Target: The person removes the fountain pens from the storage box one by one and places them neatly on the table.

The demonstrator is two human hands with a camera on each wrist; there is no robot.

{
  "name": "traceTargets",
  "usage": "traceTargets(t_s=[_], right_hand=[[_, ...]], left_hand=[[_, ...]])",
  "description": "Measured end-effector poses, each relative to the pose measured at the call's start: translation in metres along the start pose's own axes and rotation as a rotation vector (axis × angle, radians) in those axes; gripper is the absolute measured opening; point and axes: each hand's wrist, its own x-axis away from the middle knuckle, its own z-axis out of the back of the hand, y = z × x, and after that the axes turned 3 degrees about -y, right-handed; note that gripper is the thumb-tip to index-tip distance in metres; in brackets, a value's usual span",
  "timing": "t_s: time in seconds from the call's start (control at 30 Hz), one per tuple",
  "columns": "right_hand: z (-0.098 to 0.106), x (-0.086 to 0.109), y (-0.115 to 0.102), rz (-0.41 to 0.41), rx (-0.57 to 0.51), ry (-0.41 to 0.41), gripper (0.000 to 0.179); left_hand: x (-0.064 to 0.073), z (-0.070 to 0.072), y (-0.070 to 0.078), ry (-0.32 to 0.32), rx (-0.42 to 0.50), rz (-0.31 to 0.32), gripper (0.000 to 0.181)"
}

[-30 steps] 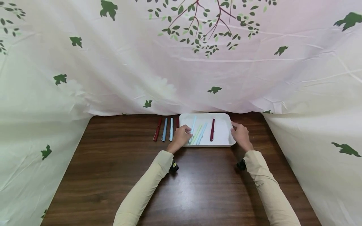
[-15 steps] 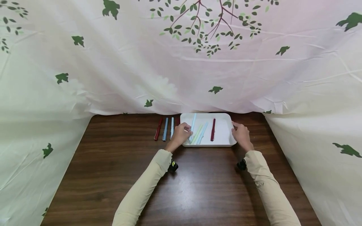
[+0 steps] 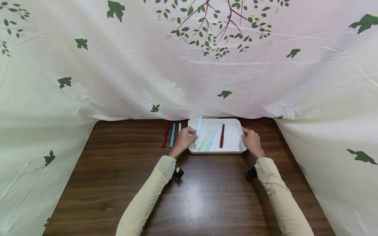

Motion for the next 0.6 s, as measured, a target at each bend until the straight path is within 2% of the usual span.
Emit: traceTargets(t_s=[0.23,0.37,0.6], right_hand=[[0.0,0.0,-0.001,-0.002,-0.008,-0.002,0.045],[0.001,0.0,-0.002,-0.004,-0.008,-0.005,0.045],[-0.002,0.0,-0.001,-0.002,-0.005,0.005,0.045]], left_hand=[[0.003,0.012,-0.004,0.031,0.013,-0.022,0.021],[0.007,0.021,-0.008,0.036,0.037,0.004,0.022],[0.011,0.035,-0.02,0.068,0.024,0.052,0.022]])
